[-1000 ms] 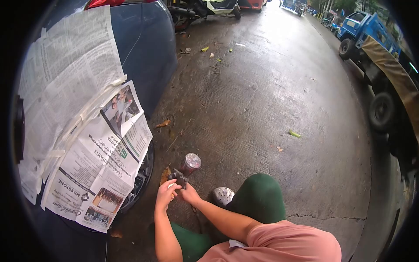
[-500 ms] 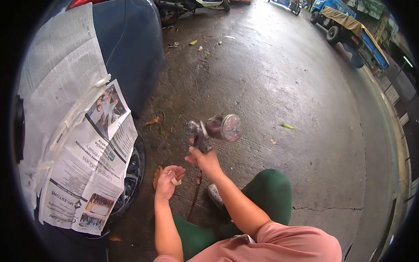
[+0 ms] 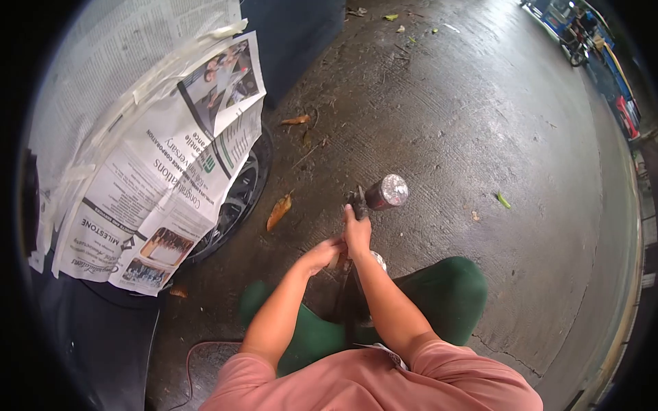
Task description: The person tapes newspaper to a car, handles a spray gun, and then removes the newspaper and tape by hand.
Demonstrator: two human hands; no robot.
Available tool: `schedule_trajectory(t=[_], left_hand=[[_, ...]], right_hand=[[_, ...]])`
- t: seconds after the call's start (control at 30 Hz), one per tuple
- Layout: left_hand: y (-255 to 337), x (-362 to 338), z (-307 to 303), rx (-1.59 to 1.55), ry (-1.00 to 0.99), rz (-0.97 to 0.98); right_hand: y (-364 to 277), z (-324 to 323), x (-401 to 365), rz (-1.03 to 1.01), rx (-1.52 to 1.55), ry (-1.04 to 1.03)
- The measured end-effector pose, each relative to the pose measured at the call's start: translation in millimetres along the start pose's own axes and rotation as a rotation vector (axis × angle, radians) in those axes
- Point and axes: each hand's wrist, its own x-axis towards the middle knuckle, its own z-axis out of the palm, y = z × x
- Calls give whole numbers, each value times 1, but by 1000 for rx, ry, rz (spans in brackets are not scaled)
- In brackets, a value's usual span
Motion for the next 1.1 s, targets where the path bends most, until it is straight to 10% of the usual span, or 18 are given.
schedule_trajectory(t=[1.1], left_hand=[[-39,61,16,96,-150,-119]], right_hand=[[57,-40,46,22,-9,214]])
